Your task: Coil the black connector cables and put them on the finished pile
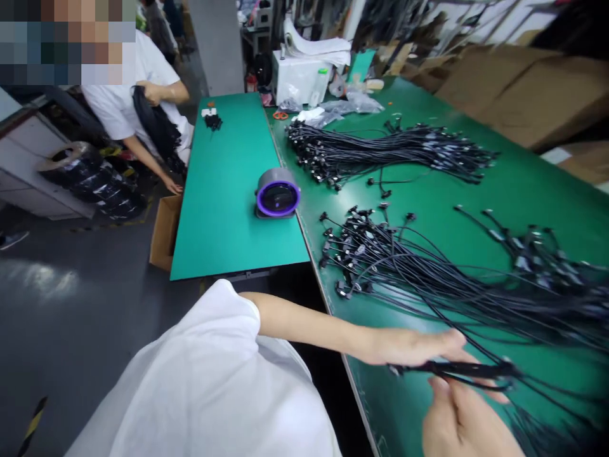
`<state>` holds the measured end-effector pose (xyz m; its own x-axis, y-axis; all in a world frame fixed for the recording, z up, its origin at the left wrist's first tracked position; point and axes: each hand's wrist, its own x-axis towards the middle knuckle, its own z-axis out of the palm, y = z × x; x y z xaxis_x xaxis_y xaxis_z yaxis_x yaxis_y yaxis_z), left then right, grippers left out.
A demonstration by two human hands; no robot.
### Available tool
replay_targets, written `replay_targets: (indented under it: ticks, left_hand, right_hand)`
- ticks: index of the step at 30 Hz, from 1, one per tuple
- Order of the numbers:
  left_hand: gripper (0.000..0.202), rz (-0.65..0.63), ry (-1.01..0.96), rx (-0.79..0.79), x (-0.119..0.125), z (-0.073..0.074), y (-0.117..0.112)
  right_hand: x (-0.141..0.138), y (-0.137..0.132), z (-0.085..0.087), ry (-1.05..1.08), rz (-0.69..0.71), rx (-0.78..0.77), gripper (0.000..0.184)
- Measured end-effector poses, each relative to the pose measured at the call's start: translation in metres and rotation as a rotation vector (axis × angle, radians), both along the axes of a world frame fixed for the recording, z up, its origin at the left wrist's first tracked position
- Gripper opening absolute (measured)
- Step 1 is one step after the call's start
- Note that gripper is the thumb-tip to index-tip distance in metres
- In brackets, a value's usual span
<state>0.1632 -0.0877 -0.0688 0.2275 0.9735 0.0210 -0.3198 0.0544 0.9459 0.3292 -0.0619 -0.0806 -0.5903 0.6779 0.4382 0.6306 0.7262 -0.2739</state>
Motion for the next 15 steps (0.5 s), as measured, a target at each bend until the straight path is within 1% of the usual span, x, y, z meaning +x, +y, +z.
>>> replay_targets:
  ticks: [1,2,3,4,5,6,7,9,10,11,12,13,15]
  left_hand:
    - [0.057,-0.021,0.068,0.06,-0.005,0.008,-0.005]
    - [0.046,-0.011,0.14,0.123,-0.01,0.013,-0.01]
    - [0.032,-0.031,0.221,0.176,-0.012,0.016,-0.016]
    - [0.024,-0.06,0.307,0.213,-0.012,0.016,-0.021]
    - [0.024,-0.07,0.376,0.219,-0.011,0.013,-0.025]
    - [0.029,-0.081,0.402,0.184,-0.008,0.007,-0.028]
    - [0.039,-0.089,0.38,0.101,-0.005,0.0,-0.028]
    - [0.061,-0.05,0.225,-0.146,0.001,-0.015,-0.027]
    - [0.071,-0.018,0.12,-0.269,0.003,-0.021,-0.025]
    - [0.078,0.025,0.016,-0.358,0.002,-0.024,-0.023]
    - [0.083,0.064,-0.078,-0.398,0.001,-0.025,-0.021]
    - [0.086,0.055,-0.169,-0.412,-0.001,-0.023,-0.02]
    - [0.082,0.046,-0.322,-0.426,-0.006,-0.014,-0.016]
  right_hand:
    - [0.001,-0.003,0.004,-0.004,-0.009,-0.031,0.035]
    - [0.001,-0.005,0.008,-0.01,-0.01,-0.053,0.036]
    - [0.003,-0.004,0.013,-0.016,-0.015,-0.051,0.037]
    - [0.004,-0.003,0.017,-0.024,-0.033,-0.019,0.038]
    - [0.005,-0.001,0.021,-0.031,-0.065,0.052,0.038]
    - [0.005,0.0,0.025,-0.036,-0.093,0.145,0.037]
    - [0.005,0.0,0.028,-0.046,-0.101,0.24,0.034]
    - [0.0,-0.005,0.033,-0.072,-0.044,0.361,0.03]
    - [-0.003,-0.01,0.034,-0.078,0.003,0.379,0.028]
    - [-0.006,-0.015,0.034,-0.074,0.039,0.374,0.027]
    - [-0.01,-0.019,0.034,-0.052,0.054,0.355,0.025]
    - [-0.012,-0.023,0.033,-0.01,0.056,0.341,0.025]
    - [-0.015,-0.028,0.033,0.094,0.062,0.352,0.026]
